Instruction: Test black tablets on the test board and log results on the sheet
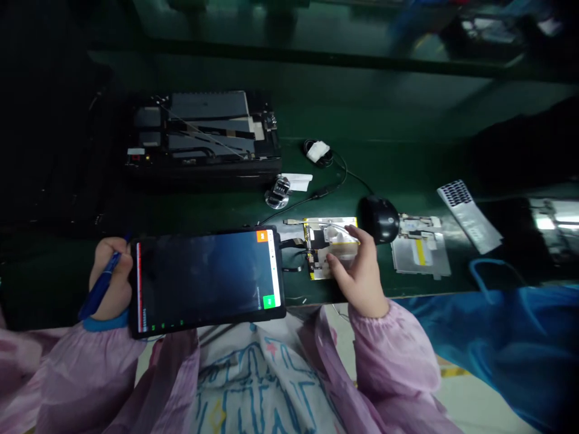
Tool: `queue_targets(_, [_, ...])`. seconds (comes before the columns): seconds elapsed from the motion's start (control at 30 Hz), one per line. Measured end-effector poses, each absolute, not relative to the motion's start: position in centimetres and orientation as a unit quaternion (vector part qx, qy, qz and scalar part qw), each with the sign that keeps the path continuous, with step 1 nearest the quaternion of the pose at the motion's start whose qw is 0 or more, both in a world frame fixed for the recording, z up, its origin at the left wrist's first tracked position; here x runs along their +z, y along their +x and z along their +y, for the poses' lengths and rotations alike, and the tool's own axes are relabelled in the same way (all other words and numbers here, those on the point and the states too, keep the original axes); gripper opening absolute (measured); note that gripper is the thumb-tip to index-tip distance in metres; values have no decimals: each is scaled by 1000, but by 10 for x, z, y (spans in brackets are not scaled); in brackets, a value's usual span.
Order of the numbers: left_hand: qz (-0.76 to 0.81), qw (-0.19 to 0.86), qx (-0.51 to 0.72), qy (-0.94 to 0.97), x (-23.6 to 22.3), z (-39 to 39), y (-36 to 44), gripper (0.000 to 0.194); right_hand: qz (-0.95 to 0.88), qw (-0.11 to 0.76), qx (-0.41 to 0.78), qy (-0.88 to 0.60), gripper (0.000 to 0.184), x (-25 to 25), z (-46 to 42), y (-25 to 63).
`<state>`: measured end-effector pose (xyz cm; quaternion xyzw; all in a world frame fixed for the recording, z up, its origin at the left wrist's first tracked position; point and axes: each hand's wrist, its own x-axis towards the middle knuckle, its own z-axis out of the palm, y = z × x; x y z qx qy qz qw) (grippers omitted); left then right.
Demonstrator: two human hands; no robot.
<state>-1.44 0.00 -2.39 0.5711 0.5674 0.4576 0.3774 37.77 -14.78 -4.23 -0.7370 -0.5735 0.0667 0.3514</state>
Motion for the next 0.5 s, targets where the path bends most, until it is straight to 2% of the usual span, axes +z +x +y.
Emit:
queue_targets(0.13, [574, 375, 457, 566, -23, 2, -14, 47, -628, 250, 64, -734, 56, -45, -139, 393])
queue_targets(0.5, [598, 320, 416, 606, -19, 1, -12, 53, -627, 181, 11, -758, 47, -48, -128, 388])
